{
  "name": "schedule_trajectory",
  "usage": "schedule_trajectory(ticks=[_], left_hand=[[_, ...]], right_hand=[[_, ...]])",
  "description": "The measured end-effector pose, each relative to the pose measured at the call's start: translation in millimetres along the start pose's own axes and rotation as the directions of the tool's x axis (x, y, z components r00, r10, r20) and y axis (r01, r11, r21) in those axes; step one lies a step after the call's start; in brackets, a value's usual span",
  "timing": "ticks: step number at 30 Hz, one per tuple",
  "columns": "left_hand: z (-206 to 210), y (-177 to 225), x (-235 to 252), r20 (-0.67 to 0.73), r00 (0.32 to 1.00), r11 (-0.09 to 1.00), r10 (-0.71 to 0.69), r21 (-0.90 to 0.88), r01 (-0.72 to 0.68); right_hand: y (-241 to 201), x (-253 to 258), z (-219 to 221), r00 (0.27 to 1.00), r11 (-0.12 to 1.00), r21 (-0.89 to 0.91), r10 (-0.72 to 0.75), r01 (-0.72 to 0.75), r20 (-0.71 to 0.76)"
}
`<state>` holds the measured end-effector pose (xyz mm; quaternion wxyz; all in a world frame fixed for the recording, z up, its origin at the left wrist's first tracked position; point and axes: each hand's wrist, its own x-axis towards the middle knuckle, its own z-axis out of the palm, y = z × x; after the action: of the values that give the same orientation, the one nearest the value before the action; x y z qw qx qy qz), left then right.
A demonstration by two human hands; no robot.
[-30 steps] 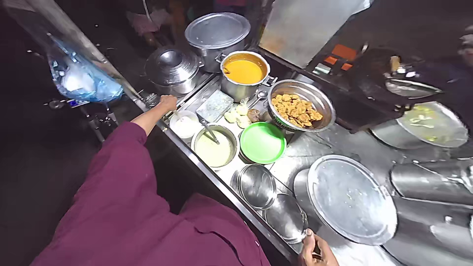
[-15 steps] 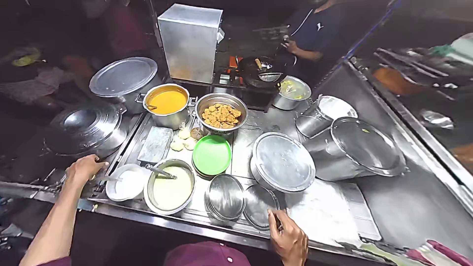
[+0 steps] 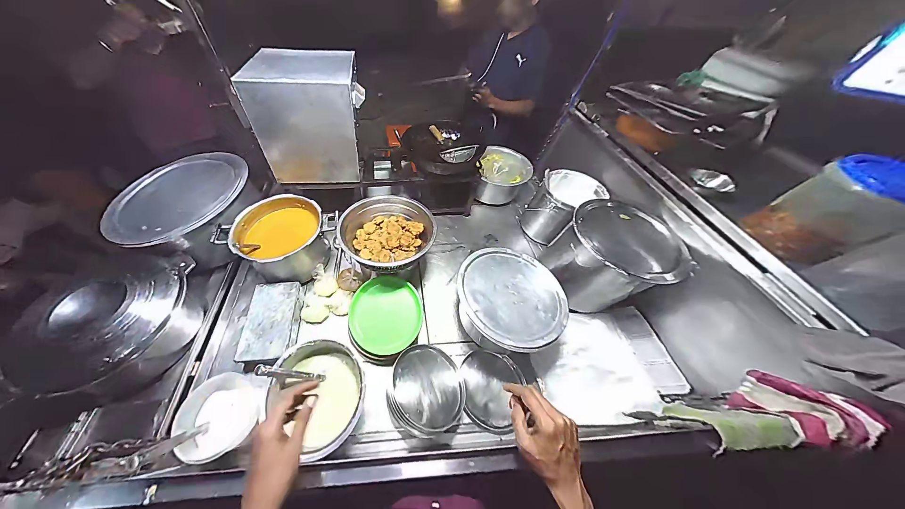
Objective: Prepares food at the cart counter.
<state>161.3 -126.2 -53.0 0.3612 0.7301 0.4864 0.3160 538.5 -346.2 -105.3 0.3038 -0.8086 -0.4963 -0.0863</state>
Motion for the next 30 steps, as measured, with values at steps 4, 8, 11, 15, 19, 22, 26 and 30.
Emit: schedule_trajectory(ticks=[4,8,11,15,19,22,26,30], left_hand=[[61,25,-21,0.086,0.996,0.997,0.024,0.064,-0.03],[80,31,-23,0.094,0.996,0.957,-0.011,0.288,-0.017],[77,34,-17,0.145,0.98,0.946,-0.139,0.312,0.088],[81,34,-14,0.122,0.973,0.926,-0.195,0.349,0.142],[89,45,-16,0.064,0.961,0.845,-0.27,0.494,0.204],[94,45,-16,0.007,0.956,0.824,-0.294,0.509,0.25],[97,41,-21,-0.101,0.982,0.851,-0.157,0.49,0.187],[98,37,-25,-0.14,0.989,0.889,-0.052,0.445,0.109]], right_hand=[[4,1,-3,0.999,0.998,0.05,-0.043,0.043,0.002],[4,-1,-5,1.0,0.998,0.06,-0.029,0.03,-0.01],[1,0,-6,0.999,0.993,0.114,-0.009,0.015,-0.051],[0,2,-6,1.0,0.992,0.123,0.029,-0.029,-0.004],[-1,0,-7,0.994,0.998,0.021,0.051,-0.053,0.095],[5,1,-16,0.972,0.997,0.079,-0.024,0.005,0.235],[32,3,-35,0.956,0.97,0.229,-0.138,0.078,0.259],[86,17,-63,0.988,0.994,0.107,-0.018,0.002,0.156]])
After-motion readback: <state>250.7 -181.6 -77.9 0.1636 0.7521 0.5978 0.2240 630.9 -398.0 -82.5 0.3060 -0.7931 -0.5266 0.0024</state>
